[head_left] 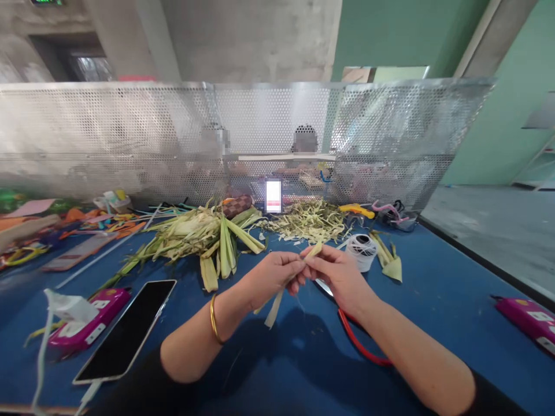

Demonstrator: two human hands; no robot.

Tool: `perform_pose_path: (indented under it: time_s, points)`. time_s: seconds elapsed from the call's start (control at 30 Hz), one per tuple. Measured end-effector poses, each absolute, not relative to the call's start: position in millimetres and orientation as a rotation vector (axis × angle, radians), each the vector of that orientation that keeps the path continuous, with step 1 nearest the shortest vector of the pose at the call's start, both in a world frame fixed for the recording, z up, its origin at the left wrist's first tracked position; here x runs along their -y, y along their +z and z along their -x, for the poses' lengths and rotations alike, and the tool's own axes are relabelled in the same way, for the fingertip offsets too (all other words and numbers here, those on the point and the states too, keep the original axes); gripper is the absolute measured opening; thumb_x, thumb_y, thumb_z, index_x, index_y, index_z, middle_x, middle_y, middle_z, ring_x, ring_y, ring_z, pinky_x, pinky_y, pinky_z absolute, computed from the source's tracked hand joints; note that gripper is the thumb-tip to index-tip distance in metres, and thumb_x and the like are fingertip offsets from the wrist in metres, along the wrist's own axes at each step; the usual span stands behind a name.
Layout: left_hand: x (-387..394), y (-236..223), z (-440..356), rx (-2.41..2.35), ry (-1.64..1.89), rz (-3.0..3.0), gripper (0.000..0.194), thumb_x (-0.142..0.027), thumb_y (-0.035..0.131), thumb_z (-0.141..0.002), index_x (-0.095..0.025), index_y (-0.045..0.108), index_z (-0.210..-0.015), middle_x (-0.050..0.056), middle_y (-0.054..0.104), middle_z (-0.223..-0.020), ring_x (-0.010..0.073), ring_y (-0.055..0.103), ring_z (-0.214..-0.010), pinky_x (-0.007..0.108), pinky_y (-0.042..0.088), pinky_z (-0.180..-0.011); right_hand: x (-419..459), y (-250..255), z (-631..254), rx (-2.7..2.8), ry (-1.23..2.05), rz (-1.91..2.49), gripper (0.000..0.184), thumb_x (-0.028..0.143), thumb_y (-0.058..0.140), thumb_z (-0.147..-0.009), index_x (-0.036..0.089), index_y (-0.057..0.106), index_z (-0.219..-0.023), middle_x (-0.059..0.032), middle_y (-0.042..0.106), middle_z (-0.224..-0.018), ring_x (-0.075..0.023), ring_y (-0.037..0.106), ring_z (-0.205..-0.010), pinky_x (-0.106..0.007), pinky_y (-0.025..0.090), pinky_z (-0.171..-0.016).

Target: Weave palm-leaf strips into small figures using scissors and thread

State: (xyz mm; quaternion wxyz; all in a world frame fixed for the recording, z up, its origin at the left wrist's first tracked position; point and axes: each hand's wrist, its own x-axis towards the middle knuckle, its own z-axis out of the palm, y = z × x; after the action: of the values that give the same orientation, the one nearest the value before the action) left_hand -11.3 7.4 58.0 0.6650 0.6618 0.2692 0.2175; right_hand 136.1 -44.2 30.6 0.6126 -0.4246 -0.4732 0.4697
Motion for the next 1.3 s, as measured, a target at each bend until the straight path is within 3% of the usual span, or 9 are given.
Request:
perform_pose_path:
  time_s: [0.17, 0.37, 0.57, 0.77, 0.83, 1.03, 1.13, 1.23, 1.3]
  points:
    - [-16.4, 53.9, 10.9, -0.690, 0.386, -1.470, 0.022, -0.018, 0.054, -0.085, -0.012, 0.066, -0.067, 0.000, 0.059, -0.058, 0.0067, 0.052, -0.047, 0.020, 0.044, -0.053, 41.3, 22.9, -138.8, 1.088, 0.937, 1.066, 0.020, 0.036, 0.073, -0.067, 0.018, 0.065, -0.064, 0.0020, 0.058, -0.056, -0.0120, 0.048, -0.058, -0.027, 0.040, -0.058]
    - [-23.4, 48.6, -1.0, -0.771, 0.358, -1.355, 0.014, -0.025, 0.074, -0.069, -0.012, 0.073, -0.074, 0.003, 0.067, -0.064, 0.0104, 0.060, -0.056, 0.022, 0.050, -0.061, 41.1, 15.7, -146.7, 1.072, 0.909, 1.177, 0.020, 0.037, 0.071, -0.066, 0.019, 0.065, -0.062, 0.0012, 0.059, -0.059, -0.0127, 0.049, -0.058, -0.026, 0.041, -0.056]
    - [-23.7, 44.1, -9.2, -0.760, 0.368, -1.379, 0.014, -0.025, 0.074, -0.070, -0.012, 0.071, -0.069, 0.002, 0.066, -0.062, 0.0091, 0.058, -0.052, 0.021, 0.048, -0.057, 39.8, 12.3, -150.8, 1.059, 0.878, 1.163, 0.022, 0.038, 0.072, -0.066, 0.019, 0.063, -0.058, 0.0017, 0.057, -0.057, -0.0128, 0.049, -0.058, -0.027, 0.041, -0.057]
    - [-27.3, 42.6, -5.0, -0.717, 0.438, -1.245, 0.013, -0.023, 0.071, -0.074, -0.011, 0.068, -0.069, 0.001, 0.062, -0.061, 0.0077, 0.054, -0.049, 0.022, 0.047, -0.055, 36.7, 14.1, -159.7, 1.111, 0.976, 1.181, 0.028, 0.040, 0.070, -0.070, 0.021, 0.069, -0.089, -0.0011, 0.068, -0.084, -0.0180, 0.060, -0.084, -0.032, 0.045, -0.081]
    - [-29.8, 42.0, -3.5, -0.709, 0.433, -1.188, 0.014, -0.023, 0.073, -0.072, -0.011, 0.067, -0.069, 0.000, 0.059, -0.060, 0.0066, 0.049, -0.047, 0.023, 0.048, -0.054, 35.5, 12.4, -161.3, 1.179, 1.096, 1.226, 0.029, 0.041, 0.070, -0.069, 0.019, 0.070, -0.088, -0.0021, 0.070, -0.085, -0.0189, 0.061, -0.087, -0.033, 0.044, -0.084]
    - [-33.0, 37.1, -3.4, -0.704, 0.427, -1.117, 0.012, -0.018, 0.071, -0.074, -0.011, 0.065, -0.066, -0.001, 0.056, -0.060, 0.0058, 0.047, -0.048, 0.020, 0.044, -0.048, 36.3, 7.5, -157.8, 1.105, 1.207, 1.243, 0.028, 0.044, 0.073, -0.067, 0.017, 0.066, -0.068, -0.0004, 0.067, -0.072, -0.0158, 0.062, -0.075, -0.031, 0.047, -0.079]
    - [-34.3, 34.1, -4.2, -0.708, 0.417, -1.099, 0.010, -0.018, 0.070, -0.075, -0.010, 0.066, -0.068, -0.001, 0.056, -0.060, 0.0053, 0.047, -0.048, 0.018, 0.042, -0.047, 36.3, 7.9, -158.4, 0.959, 1.272, 1.202, 0.031, 0.046, 0.073, -0.065, 0.018, 0.061, -0.069, 0.0021, 0.062, -0.067, -0.0108, 0.059, -0.057, -0.027, 0.049, -0.061]
    - [-36.3, 31.6, -4.8, -0.717, 0.442, -1.072, 0.010, -0.020, 0.071, -0.075, -0.011, 0.068, -0.072, -0.001, 0.056, -0.061, 0.0046, 0.046, -0.048, 0.018, 0.042, -0.046, 35.6, 9.0, -160.7, 0.922, 1.268, 1.220, 0.031, 0.045, 0.071, -0.065, 0.018, 0.056, -0.067, 0.0073, 0.050, -0.055, -0.0033, 0.034, -0.035, -0.019, 0.029, -0.037]
    - [-37.3, 31.3, -4.9, -0.741, 0.475, -1.050, 0.008, -0.018, 0.069, -0.076, -0.011, 0.069, -0.075, -0.002, 0.056, -0.062, 0.0043, 0.046, -0.047, 0.017, 0.042, -0.045, 35.4, 10.5, -162.4, 0.924, 1.233, 1.253, 0.029, 0.045, 0.067, -0.065, 0.019, 0.054, -0.068, 0.0100, 0.040, -0.049, -0.0022, 0.021, -0.034, -0.019, 0.014, -0.035]
